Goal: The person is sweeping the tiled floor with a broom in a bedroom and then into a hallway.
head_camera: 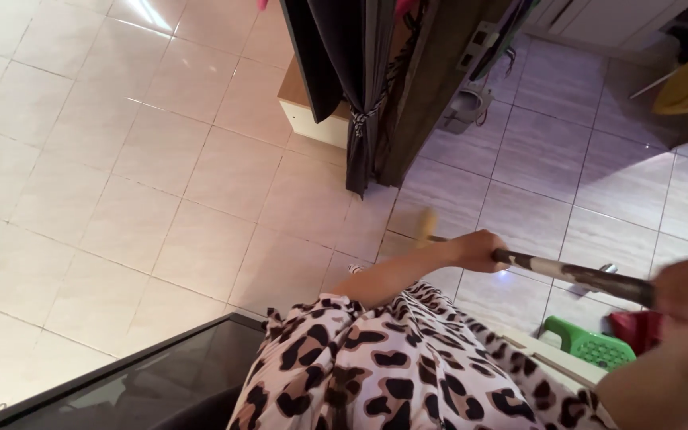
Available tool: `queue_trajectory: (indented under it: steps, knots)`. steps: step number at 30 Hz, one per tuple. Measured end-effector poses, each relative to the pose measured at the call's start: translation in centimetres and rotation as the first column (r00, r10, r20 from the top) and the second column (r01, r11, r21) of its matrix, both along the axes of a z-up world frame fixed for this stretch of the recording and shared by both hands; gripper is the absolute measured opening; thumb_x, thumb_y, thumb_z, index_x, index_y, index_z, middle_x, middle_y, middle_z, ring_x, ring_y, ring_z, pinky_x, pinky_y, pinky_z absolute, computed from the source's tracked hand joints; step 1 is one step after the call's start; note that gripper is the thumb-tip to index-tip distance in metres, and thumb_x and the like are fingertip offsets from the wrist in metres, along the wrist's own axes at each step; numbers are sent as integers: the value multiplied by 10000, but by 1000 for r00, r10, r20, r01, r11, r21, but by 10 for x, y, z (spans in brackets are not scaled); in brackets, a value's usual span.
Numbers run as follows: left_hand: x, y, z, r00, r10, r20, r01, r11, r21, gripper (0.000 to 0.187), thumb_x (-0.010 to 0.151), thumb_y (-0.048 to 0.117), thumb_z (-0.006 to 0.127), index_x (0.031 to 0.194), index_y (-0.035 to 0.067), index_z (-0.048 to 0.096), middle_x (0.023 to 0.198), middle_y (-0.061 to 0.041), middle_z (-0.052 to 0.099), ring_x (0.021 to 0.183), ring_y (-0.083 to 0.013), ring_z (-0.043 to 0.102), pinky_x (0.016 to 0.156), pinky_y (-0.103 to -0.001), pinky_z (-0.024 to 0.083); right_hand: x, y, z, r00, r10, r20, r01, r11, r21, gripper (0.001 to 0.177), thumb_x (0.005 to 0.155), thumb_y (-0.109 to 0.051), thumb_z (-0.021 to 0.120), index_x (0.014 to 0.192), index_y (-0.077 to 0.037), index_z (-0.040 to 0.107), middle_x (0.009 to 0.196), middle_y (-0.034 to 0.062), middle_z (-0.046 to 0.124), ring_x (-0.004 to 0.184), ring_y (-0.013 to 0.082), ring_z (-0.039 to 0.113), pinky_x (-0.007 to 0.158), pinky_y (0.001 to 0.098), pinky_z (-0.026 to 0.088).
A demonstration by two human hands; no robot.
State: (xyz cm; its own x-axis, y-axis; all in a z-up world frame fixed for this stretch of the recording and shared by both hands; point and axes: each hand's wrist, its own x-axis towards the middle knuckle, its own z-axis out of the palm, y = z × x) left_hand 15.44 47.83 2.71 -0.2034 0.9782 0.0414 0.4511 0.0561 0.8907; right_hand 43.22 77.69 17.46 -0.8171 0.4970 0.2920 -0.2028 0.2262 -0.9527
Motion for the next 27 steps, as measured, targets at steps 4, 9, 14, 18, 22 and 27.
queue_trajectory:
  steps: [4,9,14,18,22,27]
  knots:
    - [2,-3,-45,997,21,71,-31,989,145,242,793,290,678,740,55,656,673,-156,664,636,-345,660,631,-461,512,-156,-224,181,970,154,187,-197,952,235,95,983,15,581,937,19,665,883,94,683,822,169,664,805,295,557]
    - [-20,-64,-59,979,108,176,-131,983,128,163,749,231,634,773,72,662,675,-134,674,619,-315,654,602,-447,508,-190,-292,208,896,244,371,-381,852,359,102,903,1,658,829,54,705,737,107,738,682,184,725,651,311,591]
    - [-72,-162,-63,921,343,-188,-376,907,-188,128,694,215,681,683,88,685,705,-190,683,728,-405,691,658,-523,538,-208,-267,126,883,465,-62,-465,885,10,378,1077,-49,575,708,-18,651,712,97,687,688,189,736,801,401,661]
    - [-99,-235,-123,860,367,-355,-468,845,-259,98,665,195,666,695,103,685,724,-177,685,746,-407,692,674,-512,561,-234,-293,53,824,506,-254,-548,825,-135,337,994,-14,505,661,-18,559,692,132,654,658,256,697,749,496,638]
    - [-104,-273,-120,796,493,-352,-591,760,-271,86,684,193,662,745,140,693,792,-139,712,825,-390,695,732,-527,547,-242,-324,18,828,474,-299,-546,802,-242,336,989,-39,499,653,-45,504,673,139,598,634,269,610,738,499,588]
    - [-116,-268,-105,717,591,-370,-690,675,-259,92,680,204,677,759,158,685,813,-123,719,866,-370,697,773,-523,534,-253,-330,38,876,375,-305,-467,818,-336,328,994,-103,514,673,-59,463,710,151,566,647,265,550,745,497,553]
